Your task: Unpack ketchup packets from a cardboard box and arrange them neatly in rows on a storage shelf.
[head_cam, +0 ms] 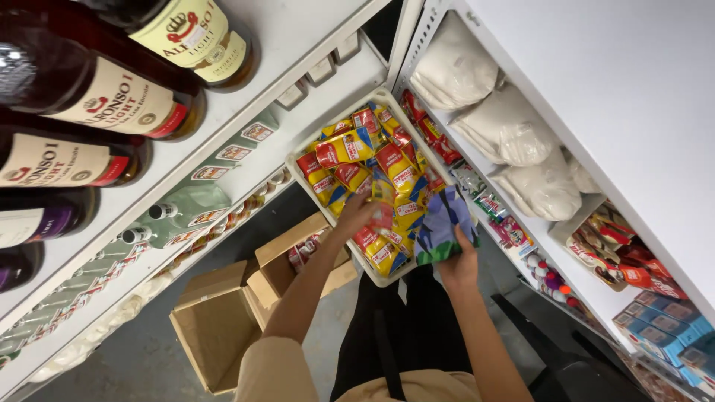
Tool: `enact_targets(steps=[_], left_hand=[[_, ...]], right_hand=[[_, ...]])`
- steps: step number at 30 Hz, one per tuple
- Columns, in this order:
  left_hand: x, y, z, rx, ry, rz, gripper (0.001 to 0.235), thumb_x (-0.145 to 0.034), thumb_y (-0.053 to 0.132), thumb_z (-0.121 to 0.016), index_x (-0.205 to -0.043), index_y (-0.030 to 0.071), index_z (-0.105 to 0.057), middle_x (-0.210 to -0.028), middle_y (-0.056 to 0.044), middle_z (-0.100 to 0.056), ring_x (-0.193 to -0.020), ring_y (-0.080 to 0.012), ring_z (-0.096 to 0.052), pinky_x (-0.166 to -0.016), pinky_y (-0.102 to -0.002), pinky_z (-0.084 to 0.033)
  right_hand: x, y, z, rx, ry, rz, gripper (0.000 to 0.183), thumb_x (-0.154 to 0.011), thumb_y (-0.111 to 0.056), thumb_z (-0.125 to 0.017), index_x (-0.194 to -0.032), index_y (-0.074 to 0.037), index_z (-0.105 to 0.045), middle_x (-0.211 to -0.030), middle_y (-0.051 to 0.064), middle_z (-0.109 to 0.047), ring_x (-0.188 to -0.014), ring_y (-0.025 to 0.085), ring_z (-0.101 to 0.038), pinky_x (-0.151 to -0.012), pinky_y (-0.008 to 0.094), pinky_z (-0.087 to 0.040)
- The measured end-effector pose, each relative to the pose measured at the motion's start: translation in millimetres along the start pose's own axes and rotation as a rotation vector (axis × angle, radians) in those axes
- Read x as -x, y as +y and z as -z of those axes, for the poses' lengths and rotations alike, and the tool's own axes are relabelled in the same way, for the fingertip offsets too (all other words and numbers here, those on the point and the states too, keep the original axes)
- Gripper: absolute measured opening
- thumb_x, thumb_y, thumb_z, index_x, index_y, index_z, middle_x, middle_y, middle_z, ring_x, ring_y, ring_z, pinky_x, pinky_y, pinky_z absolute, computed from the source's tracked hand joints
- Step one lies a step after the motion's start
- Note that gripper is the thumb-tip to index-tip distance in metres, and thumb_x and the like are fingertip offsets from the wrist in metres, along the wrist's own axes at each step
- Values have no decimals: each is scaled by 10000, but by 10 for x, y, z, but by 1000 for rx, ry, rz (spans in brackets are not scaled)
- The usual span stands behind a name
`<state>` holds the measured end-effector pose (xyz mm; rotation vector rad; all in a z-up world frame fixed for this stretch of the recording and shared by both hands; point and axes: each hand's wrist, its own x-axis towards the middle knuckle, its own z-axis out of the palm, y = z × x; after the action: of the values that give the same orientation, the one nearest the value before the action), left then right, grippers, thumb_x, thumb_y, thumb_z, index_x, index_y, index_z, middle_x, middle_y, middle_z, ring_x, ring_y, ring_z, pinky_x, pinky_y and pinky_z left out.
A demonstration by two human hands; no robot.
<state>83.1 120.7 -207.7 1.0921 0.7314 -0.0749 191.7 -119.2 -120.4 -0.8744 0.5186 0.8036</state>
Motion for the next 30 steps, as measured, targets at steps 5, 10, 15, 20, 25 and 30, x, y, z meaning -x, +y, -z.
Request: enact_targets(steps=[5, 10, 15, 20, 25, 30], left_hand=[[577, -311, -468, 647, -107, -64, 448, -938, 120, -606, -1361, -22, -569, -1241, -146, -689, -1096, -263, -690, -936, -433, -575], [1304, 453, -1063, 1034, -273, -144, 495, -958, 101, -619, -1427, 9, -490, -1358, -137, -634, -1244, -272, -639, -1090, -453, -523], [1609, 948, -1342, 885, -330, -242, 577, -934, 129, -634, -1465, -7, -453, -1390, -183, -602, -1269, -318, -616, -1103, -543, -479], [1739, 1136, -1500, 806, -350, -369, 658, -922, 302, -567, -1535, 148, -385, -1413, -169, -567, -1258, -321, -598, -1079, -519, -475], [1976, 1504, -1443, 1070, -399, -397, 932, -851, 768, -363, -1463, 71, -454, -1411, -144, -598, -1241, -310, -653, -1044, -479, -523], [1869, 1340, -1267, 1077, -199, -691, 925, -1045, 806, -425, -1404, -36, -561, -1300, -202, -671, -1170, -361, -673, -1047, -476, -542]], right_hand=[[173, -338, -427, 102, -127, 207, 528, -872, -66, -750, -1376, -90, -596, -1295, 70, -663, -1177, 241, -637, -1017, 420, -504], [752, -742, -948, 323, -390, 573, 554, -844, 66, -767, -1333, -115, -579, -1344, 43, -614, -1230, 192, -597, -1053, 374, -458], [1557, -1183, -1598, 1127, -649, 1346, 594, -769, 21, -686, -1343, -123, -634, -1576, 175, -510, -1510, 356, -470, -1264, 497, -343], [1767, -1152, -1896, 1434, -753, 1447, 621, -707, -50, -747, -1314, -167, -698, -1594, 135, -459, -1520, 406, -368, -1242, 579, -271], [1773, -936, -1753, 1472, -848, 1529, 582, -712, -80, -766, -1265, -255, -721, -1589, 93, -480, -1505, 402, -375, -1241, 637, -244], [2249, -915, -1719, 1490, -981, 1488, 560, -684, -122, -750, -1237, -204, -721, -1550, 139, -487, -1466, 431, -384, -1197, 639, -281]])
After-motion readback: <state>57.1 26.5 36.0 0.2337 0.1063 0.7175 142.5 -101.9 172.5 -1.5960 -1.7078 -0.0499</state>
